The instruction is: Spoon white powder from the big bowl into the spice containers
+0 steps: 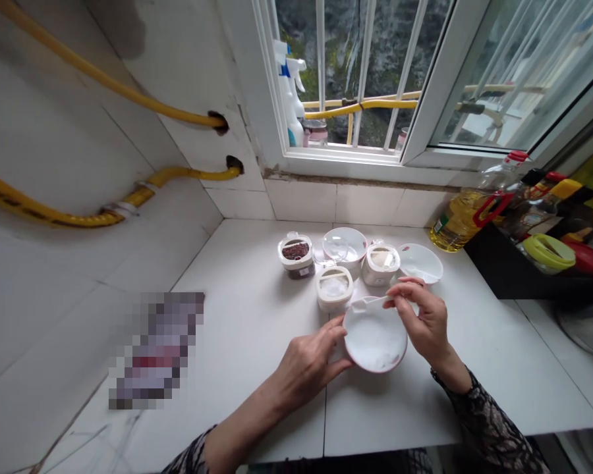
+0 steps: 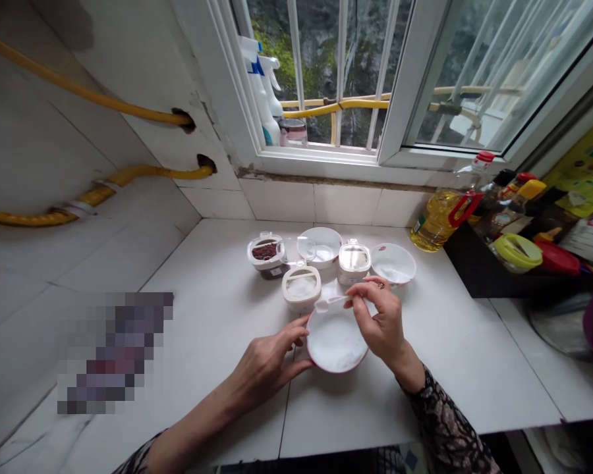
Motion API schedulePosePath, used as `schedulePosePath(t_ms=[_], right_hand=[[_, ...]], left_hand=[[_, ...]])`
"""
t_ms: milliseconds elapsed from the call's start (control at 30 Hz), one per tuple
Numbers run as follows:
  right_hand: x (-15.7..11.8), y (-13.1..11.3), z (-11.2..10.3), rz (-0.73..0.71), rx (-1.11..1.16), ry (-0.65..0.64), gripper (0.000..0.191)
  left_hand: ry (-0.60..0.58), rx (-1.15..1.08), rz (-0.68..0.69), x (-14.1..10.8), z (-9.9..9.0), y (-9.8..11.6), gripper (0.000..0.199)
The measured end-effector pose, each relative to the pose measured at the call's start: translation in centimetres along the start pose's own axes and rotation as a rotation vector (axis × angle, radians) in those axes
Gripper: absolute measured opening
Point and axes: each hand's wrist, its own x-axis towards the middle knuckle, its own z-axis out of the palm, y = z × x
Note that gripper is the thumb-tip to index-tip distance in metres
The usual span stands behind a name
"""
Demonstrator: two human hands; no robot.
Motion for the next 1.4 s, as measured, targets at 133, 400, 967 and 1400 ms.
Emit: schedulePosePath(t_ms=[133,400,967,1400], right_hand=[[-1.2,0.2,-0.2,0.207,0.069,-0.101,0.014],[-2.2,-0.9,0.7,0.202,0.072,-0.332,0.019],[-1.7,1.2,-0.7,-0.242,-0.072,-0.413,0.028],[-1.7,1.4,-0.9,-0.174,-0.082,-0.402,0.021]], left_hand=[[-0.009,-0.026,-0.030,-0.1,0.0,0.0,0.030],[-0.001,-0.037,-0.035,-0.1,0.0,0.1,0.032],[-0.016,-0.007,0.006,0.1,-0.2,0.1,0.024],[-0.007,-0.007,0.002,0.2,-0.3,0.2,0.025]])
